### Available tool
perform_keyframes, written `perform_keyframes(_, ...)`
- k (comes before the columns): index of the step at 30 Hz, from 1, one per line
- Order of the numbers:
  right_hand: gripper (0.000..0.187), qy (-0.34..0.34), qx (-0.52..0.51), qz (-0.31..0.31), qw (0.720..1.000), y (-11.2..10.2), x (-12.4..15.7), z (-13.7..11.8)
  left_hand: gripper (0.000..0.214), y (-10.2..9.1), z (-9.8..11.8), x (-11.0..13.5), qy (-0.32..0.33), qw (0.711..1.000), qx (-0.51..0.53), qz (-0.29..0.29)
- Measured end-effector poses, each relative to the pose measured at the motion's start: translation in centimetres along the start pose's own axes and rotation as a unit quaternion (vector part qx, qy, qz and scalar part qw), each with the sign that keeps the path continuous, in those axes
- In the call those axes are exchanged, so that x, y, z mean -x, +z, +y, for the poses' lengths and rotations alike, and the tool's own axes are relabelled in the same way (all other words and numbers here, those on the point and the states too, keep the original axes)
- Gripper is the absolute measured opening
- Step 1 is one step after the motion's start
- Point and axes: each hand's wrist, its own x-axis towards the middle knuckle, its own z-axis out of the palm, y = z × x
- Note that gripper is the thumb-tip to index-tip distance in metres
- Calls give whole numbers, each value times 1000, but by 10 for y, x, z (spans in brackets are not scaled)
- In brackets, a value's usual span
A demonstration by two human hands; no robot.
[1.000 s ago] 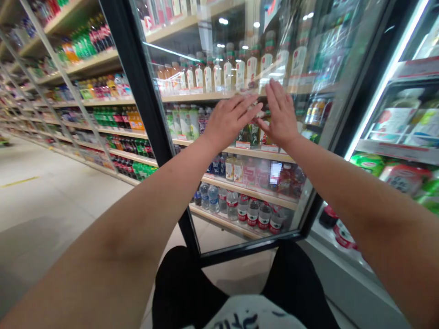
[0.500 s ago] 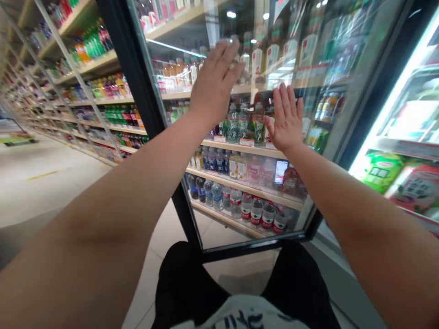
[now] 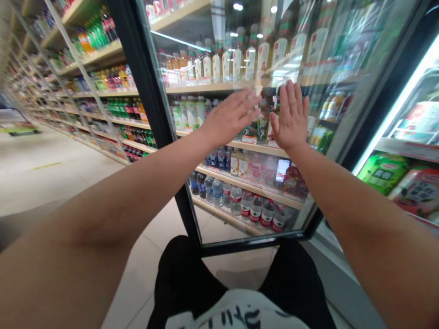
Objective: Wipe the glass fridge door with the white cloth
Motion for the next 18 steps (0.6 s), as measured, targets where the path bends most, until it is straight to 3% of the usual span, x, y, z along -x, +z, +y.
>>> perform_keyframes(3,81,-8,0,10,1000,1,0,1,42,-1,-1,4,29,999,-5,-30)
perform_keyframes(6,81,-5,-1,17,1000,1,0,1,41,-5,-19,1,-11,999,-34,39)
perform_keyframes(9,83,1,-6,0,1000,0,0,0,40,-1,-14,4,-37,996,-26,80)
perform_keyframes(12,78,18,-16,-6,1000,-2,0,-2,40,3,7,12,40,999,15,-6)
perform_keyframes(14,74,26,-25,-9,999,-3,1,-3,41,0,10,14,58,998,16,-28)
perform_keyframes(18,78,24,-37,-15,999,-3,0,-3,44,-9,-6,6,-32,999,-10,37)
